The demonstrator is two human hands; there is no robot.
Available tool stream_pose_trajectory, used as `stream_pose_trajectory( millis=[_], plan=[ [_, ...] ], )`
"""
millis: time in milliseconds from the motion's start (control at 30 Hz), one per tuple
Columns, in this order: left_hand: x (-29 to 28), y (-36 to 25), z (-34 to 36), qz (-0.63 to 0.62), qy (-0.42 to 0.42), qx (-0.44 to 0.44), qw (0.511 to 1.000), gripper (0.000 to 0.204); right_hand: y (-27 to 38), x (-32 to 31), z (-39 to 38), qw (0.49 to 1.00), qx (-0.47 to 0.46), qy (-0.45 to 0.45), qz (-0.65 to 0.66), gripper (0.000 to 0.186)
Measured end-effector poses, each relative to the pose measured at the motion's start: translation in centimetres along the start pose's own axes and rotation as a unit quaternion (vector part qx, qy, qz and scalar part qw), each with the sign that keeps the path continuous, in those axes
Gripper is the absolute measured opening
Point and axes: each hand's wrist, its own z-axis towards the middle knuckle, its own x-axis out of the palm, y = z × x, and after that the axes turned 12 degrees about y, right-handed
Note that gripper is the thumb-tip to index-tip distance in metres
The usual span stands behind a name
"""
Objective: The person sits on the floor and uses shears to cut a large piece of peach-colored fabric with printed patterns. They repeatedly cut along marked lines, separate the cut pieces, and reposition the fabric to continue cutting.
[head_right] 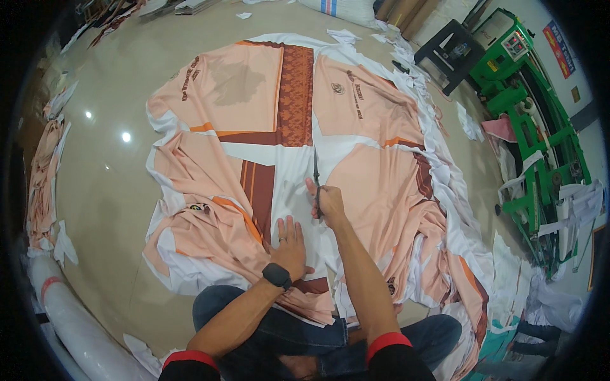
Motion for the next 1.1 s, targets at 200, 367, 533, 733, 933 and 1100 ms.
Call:
stream_pose_trajectory(
  millis=[200,367,533,733,933,1100],
  plan=[
    [0.5,0.1,0.4,0.016,-0.009,0.000,1.000,0.136,1.6,-0.5,1.5,0.998,0.000,-0.001,0.070,0.060],
    [0.8,0.1,0.6,0.016,-0.003,0.000,1.000,0.136,1.4,-0.2,2.0,1.000,-0.010,-0.001,0.014,0.060],
    [0.4,0.1,0.2,0.015,-0.009,0.003,1.000,0.135,1.8,-0.8,2.6,0.997,0.002,-0.003,0.083,0.055],
    [0.8,-0.3,0.6,0.010,0.013,0.000,1.000,0.132,2.0,-0.2,3.2,1.000,-0.019,0.015,0.018,0.054],
    [-3.0,2.5,2.4,0.030,-0.042,0.008,0.999,0.122,-1.0,-4.1,-4.2,0.941,-0.100,-0.066,-0.317,0.042],
    [-9.5,9.0,4.9,0.089,-0.101,-0.082,0.988,0.122,-4.4,-11.7,-11.3,0.849,-0.186,0.006,-0.494,0.039]
  ],
)
